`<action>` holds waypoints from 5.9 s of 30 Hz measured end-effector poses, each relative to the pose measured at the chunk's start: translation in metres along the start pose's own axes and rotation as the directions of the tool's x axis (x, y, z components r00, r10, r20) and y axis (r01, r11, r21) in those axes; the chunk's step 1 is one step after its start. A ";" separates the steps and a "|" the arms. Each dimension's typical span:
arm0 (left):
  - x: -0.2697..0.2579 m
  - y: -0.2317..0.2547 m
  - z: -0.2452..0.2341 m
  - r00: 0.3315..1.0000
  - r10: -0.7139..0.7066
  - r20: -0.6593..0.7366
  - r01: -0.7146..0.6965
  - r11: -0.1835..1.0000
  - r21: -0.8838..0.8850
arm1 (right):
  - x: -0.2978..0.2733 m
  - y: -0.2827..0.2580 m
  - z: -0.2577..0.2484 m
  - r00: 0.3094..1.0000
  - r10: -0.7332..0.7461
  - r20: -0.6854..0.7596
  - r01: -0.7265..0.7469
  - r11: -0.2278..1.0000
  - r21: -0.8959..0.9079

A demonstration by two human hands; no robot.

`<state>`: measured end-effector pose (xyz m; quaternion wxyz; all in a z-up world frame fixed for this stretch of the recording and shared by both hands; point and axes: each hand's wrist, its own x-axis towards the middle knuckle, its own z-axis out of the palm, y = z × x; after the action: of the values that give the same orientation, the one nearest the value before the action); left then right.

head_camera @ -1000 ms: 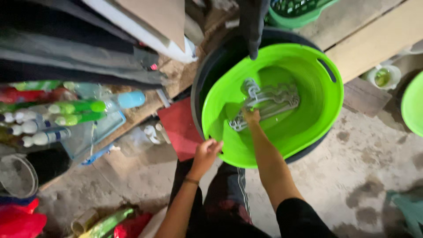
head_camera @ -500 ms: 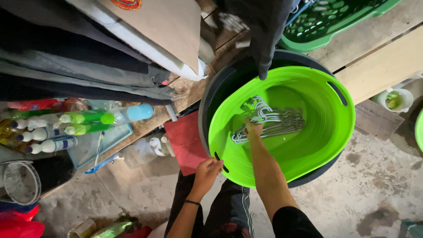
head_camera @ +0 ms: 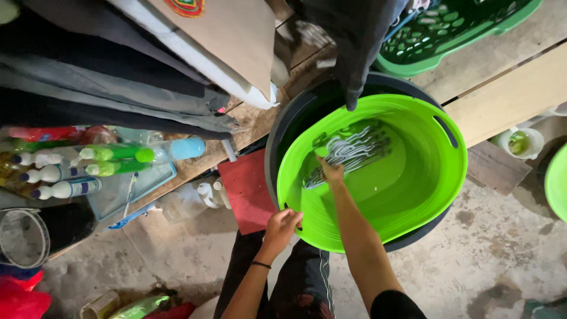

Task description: The person organizes hangers from a bin, transfers them to a hanging rod, and places various clothing items onto the hangers by hand.

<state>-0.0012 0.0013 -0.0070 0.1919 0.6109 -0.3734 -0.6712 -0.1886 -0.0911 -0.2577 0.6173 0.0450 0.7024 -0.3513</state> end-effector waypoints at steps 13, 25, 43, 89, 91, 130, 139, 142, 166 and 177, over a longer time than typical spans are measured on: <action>0.018 0.038 0.024 0.947 0.309 -0.085 -0.300 0.948 0.102 | -0.217 -0.037 -0.072 0.853 -0.391 0.345 0.420 0.908 -0.008; 0.003 0.097 0.048 0.897 0.054 0.438 0.182 0.858 -0.480 | -0.366 -0.142 -0.073 0.574 -0.391 0.720 0.775 0.544 -0.322; -0.068 0.199 0.006 0.915 0.352 0.200 -0.193 0.813 -0.549 | -0.445 -0.162 -0.071 0.611 -0.510 0.605 0.741 0.637 -0.212; -0.142 0.205 -0.060 0.899 0.436 -0.045 -0.410 0.800 -0.437 | -0.482 -0.164 0.004 0.533 -0.299 0.791 0.701 0.680 -0.216; -0.140 0.198 -0.065 0.901 0.429 -0.071 -0.421 0.819 -0.390 | -0.480 -0.160 0.010 0.514 -0.291 0.807 0.737 0.632 -0.242; -0.122 0.197 -0.125 0.841 0.527 -0.125 -0.493 0.649 -0.580 | -0.474 -0.189 0.101 0.419 -0.140 0.897 0.709 0.668 -0.227; -0.151 0.224 -0.165 0.817 0.544 -0.193 -0.534 0.586 -0.609 | -0.500 -0.217 0.148 0.270 -0.119 0.955 0.806 0.570 -0.157; -0.169 0.232 -0.187 0.846 0.486 -0.220 -0.500 0.575 -0.648 | -0.512 -0.232 0.170 0.225 -0.184 0.957 0.867 0.485 -0.110; -0.243 0.253 -0.260 0.880 0.438 -0.182 -0.444 0.626 -0.641 | -0.632 -0.421 0.461 0.004 -0.468 0.884 0.818 0.510 0.266; -0.238 0.237 -0.280 0.858 0.465 -0.216 -0.476 0.565 -0.674 | -0.598 -0.457 0.538 0.094 -0.470 0.878 0.875 0.459 0.152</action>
<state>0.2646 -0.0572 0.3354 0.5848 0.3724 -0.2345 -0.6815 0.1737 -0.5079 0.4852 0.6152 -0.6003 0.2991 -0.4144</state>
